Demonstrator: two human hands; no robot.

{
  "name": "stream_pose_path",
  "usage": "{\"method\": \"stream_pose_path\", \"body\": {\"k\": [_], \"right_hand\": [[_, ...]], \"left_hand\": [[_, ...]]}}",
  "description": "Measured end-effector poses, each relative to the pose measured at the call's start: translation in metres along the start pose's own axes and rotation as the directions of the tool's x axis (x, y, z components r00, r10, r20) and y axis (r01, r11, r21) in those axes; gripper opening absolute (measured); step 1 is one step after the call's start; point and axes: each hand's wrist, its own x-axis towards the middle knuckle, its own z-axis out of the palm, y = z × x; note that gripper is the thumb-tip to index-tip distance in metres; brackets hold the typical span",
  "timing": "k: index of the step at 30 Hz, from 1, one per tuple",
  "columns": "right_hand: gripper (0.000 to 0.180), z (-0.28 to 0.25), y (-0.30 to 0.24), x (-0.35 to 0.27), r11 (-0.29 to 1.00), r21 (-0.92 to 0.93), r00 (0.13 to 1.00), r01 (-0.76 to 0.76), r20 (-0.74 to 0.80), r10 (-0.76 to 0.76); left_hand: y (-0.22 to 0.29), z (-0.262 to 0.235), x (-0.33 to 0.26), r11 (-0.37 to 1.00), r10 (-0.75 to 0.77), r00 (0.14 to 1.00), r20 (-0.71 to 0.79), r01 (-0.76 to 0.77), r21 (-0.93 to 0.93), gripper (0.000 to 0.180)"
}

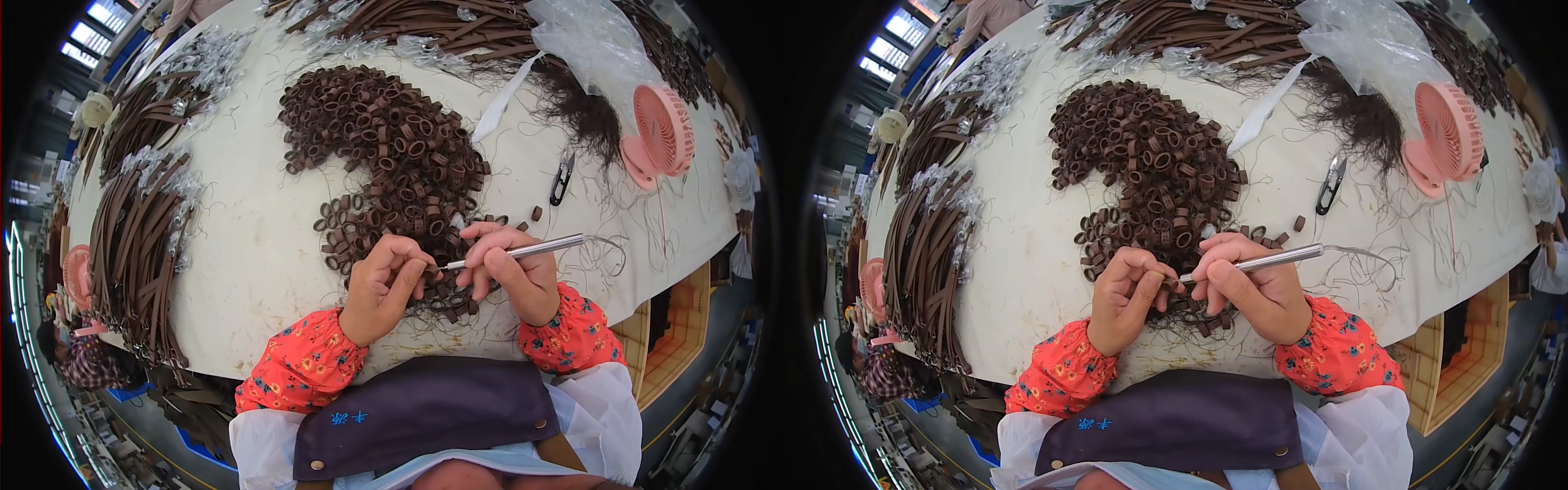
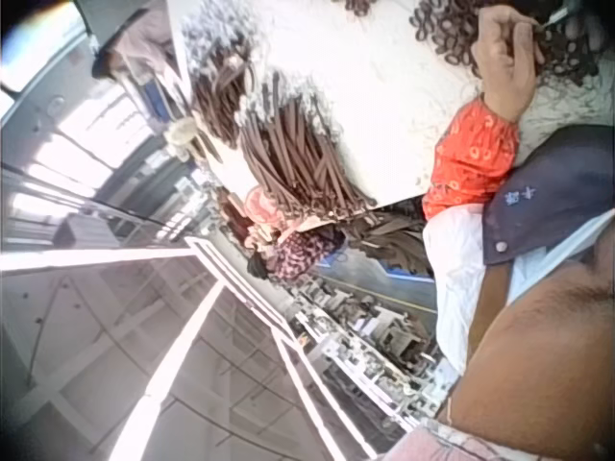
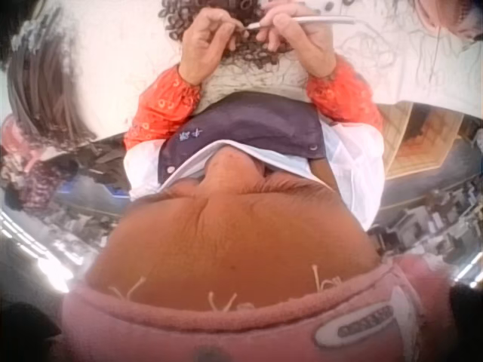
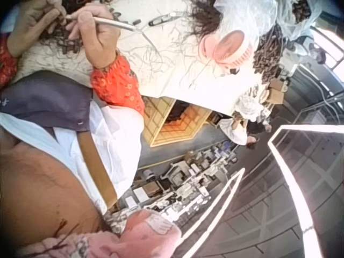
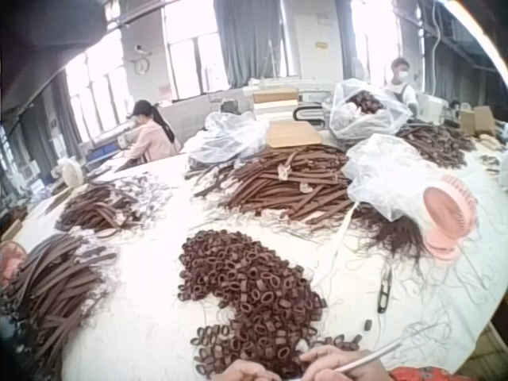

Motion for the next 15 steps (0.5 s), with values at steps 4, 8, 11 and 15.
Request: {"method": "stream_pose_path", "body": {"k": [4, 8, 11, 15], "right_hand": [[0.022, 0.0017, 0.0008, -0.0006, 1.000, 0.008, 1.000, -0.007, 0.008, 0.007], [0.021, 0.0020, 0.0019, -0.0005, 1.000, 0.010, 1.000, -0.019, 0.015, 0.019], [0.021, 0.0021, 0.0021, -0.0009, 1.000, 0.012, 1.000, -0.028, 0.013, 0.027], [0.021, 0.0021, 0.0027, -0.0009, 1.000, -0.008, 1.000, -0.011, 0.011, 0.011]], "left_hand": [[0.0011, -0.0003, -0.0003, 1.000, -0.012, 1.000, 0.002, 0.012, 0.000, 0.007], [0.0012, -0.0006, -0.0006, 1.000, -0.012, 1.000, 0.004, 0.012, 0.017, 0.007], [0.0018, 0.0000, -0.0003, 1.000, -0.011, 1.000, 0.006, 0.010, 0.013, 0.007], [0.0018, 0.0001, -0.0005, 1.000, -0.015, 1.000, 0.000, 0.015, 0.001, 0.007]]}}
